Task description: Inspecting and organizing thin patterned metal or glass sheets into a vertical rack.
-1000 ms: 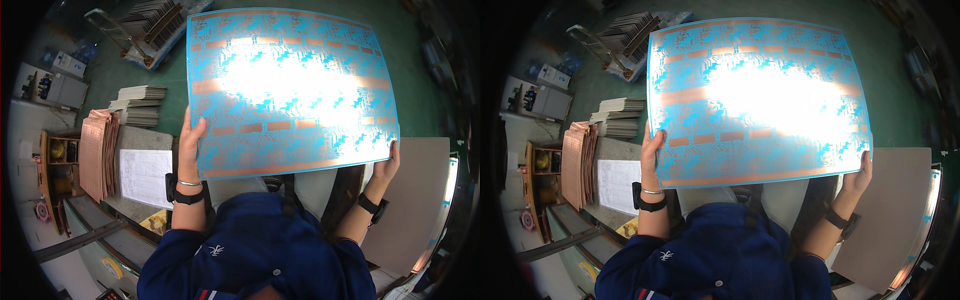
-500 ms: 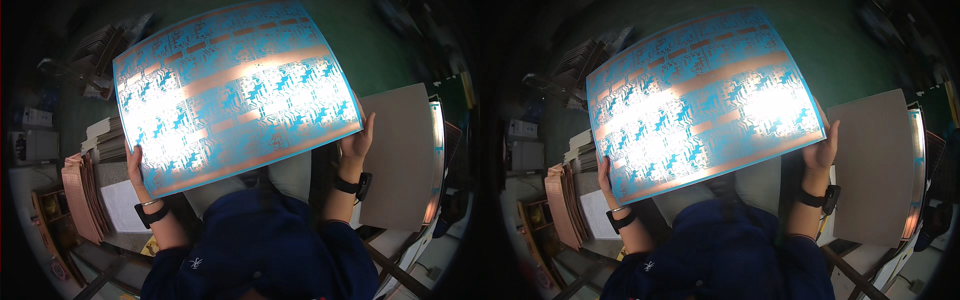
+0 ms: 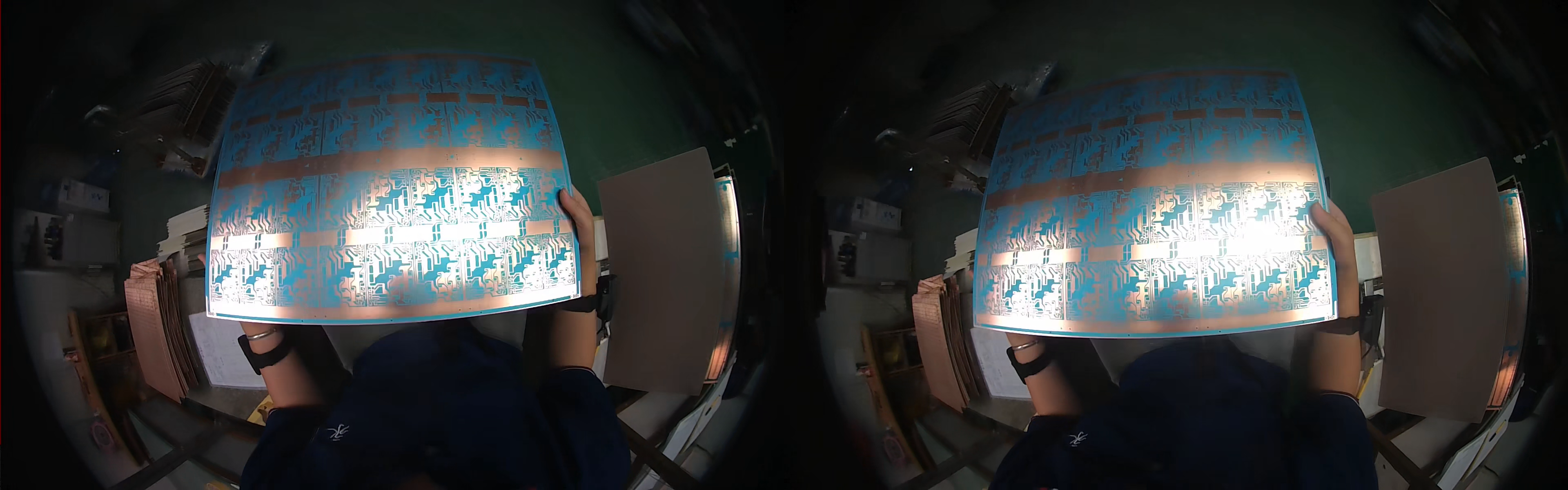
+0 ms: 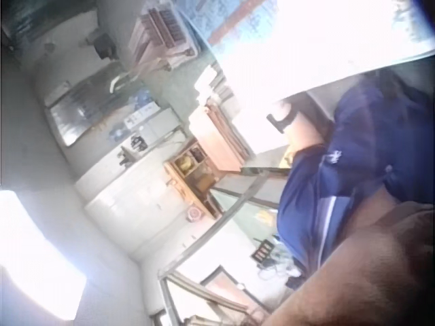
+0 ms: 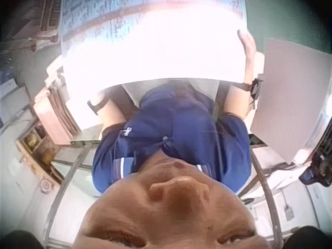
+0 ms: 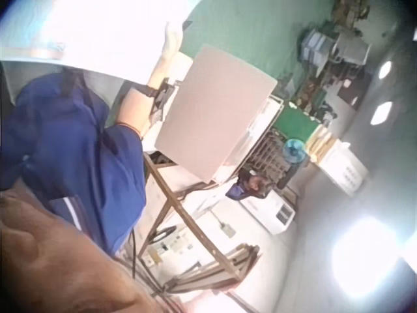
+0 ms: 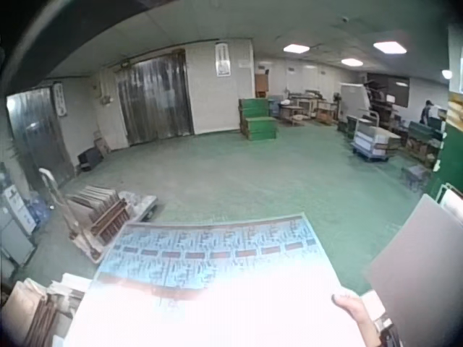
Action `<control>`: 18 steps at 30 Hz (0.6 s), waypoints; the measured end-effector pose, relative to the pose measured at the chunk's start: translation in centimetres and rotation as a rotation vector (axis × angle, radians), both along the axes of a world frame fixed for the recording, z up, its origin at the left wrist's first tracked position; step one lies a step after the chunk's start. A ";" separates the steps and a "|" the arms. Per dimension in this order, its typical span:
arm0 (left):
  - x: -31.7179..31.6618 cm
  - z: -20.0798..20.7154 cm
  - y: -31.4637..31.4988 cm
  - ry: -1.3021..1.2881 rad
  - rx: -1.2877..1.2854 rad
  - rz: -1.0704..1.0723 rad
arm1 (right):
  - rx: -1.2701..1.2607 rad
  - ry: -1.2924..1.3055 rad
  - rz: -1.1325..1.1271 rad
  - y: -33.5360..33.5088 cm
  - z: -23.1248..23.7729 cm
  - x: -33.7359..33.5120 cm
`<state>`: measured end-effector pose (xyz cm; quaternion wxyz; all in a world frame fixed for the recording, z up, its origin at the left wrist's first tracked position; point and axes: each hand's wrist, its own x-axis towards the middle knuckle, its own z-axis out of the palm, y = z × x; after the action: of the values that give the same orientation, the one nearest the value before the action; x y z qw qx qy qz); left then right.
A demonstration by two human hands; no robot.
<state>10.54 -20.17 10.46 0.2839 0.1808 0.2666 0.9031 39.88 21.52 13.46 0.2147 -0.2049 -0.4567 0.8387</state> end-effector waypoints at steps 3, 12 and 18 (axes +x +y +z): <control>2.6 2.3 6.8 -0.120 0.332 0.119 | -0.125 0.187 -0.096 -2.7 -2.3 -2.9; 8.6 3.3 12.7 -0.109 -0.259 -0.005 | -0.301 0.364 0.109 -6.2 -4.1 -5.0; 5.5 2.9 8.5 -0.074 -0.379 0.131 | -0.045 0.260 -0.080 -0.4 0.1 -1.4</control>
<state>16.01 -11.71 13.37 0.2629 0.0734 0.4323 0.8594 38.52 21.13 13.58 0.3009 -0.1172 -0.3975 0.8589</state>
